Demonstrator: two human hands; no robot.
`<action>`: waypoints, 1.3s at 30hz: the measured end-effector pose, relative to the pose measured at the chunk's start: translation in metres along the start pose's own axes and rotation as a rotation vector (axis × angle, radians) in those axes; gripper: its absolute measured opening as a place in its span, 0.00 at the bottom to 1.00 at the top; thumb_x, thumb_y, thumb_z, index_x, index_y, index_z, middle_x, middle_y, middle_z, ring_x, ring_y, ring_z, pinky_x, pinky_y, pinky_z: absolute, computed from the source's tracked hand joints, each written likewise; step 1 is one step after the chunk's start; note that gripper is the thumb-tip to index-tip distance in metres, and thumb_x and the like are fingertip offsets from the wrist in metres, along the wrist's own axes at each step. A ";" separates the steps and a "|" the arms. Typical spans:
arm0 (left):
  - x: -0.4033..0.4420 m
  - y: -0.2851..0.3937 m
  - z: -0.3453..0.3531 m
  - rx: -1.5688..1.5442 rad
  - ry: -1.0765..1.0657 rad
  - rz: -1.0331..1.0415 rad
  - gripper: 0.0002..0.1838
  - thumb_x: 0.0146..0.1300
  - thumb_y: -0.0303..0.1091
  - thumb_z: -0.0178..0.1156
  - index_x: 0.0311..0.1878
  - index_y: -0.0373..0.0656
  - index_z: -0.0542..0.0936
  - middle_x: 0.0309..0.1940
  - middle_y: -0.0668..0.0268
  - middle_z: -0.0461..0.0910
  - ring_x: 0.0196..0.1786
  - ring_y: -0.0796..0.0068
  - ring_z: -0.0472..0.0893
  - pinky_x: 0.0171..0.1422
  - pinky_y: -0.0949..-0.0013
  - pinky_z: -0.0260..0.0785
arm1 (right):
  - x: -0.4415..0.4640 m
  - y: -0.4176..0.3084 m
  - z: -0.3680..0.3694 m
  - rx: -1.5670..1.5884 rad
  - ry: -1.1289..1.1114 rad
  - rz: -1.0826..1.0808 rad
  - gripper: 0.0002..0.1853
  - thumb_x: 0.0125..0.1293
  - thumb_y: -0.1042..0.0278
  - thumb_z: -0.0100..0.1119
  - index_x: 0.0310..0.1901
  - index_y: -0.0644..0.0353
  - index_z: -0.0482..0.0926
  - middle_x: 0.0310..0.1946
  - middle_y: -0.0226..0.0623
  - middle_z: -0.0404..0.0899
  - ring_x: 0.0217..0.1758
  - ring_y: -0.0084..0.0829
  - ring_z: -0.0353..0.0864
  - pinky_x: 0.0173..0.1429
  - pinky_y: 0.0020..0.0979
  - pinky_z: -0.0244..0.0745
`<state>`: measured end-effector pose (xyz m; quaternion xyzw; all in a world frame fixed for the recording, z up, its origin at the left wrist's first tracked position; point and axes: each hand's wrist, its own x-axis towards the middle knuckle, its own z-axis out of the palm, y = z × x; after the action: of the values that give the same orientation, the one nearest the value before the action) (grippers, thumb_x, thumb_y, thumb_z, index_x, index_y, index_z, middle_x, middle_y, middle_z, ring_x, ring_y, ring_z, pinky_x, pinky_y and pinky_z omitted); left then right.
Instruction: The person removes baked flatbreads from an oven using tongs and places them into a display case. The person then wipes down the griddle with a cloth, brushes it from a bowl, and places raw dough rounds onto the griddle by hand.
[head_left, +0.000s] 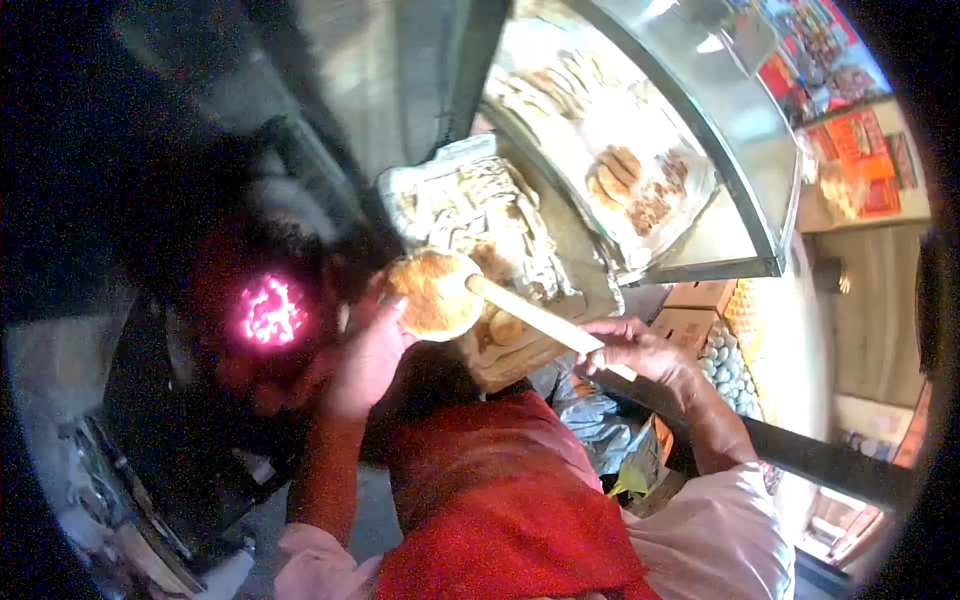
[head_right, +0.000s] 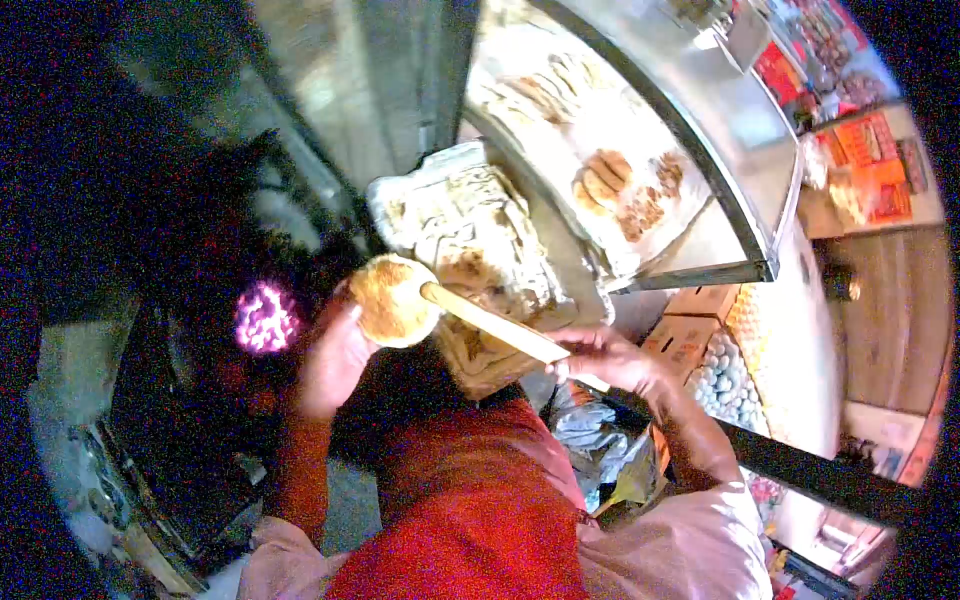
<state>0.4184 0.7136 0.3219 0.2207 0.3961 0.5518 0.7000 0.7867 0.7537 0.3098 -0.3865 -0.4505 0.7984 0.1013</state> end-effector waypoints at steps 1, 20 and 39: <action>0.020 -0.008 0.015 0.016 -0.036 -0.037 0.25 0.71 0.33 0.49 0.70 0.41 0.61 0.63 0.59 0.71 0.65 0.63 0.73 0.68 0.53 0.67 | -0.004 0.018 -0.018 0.097 0.049 0.052 0.28 0.63 0.67 0.67 0.64 0.62 0.72 0.45 0.36 0.84 0.44 0.24 0.82 0.47 0.27 0.81; 0.496 -0.228 0.236 1.109 -0.085 -0.271 0.16 0.66 0.38 0.53 0.53 0.41 0.72 0.48 0.53 0.74 0.52 0.61 0.75 0.60 0.54 0.68 | -0.097 0.271 -0.058 0.794 0.305 0.270 0.40 0.58 0.55 0.68 0.68 0.69 0.65 0.55 0.36 0.78 0.57 0.29 0.76 0.61 0.31 0.69; 0.242 -0.200 0.111 0.763 -0.098 0.177 0.18 0.70 0.46 0.52 0.33 0.40 0.76 0.27 0.65 0.78 0.31 0.73 0.76 0.38 0.64 0.69 | -0.051 0.167 -0.056 0.694 0.210 -0.030 0.36 0.56 0.43 0.66 0.57 0.65 0.74 0.37 0.33 0.82 0.28 0.20 0.76 0.29 0.21 0.69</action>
<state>0.6452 0.8987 0.1630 0.5243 0.5183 0.4120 0.5355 0.8922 0.6684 0.1866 -0.4023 -0.1453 0.8581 0.2841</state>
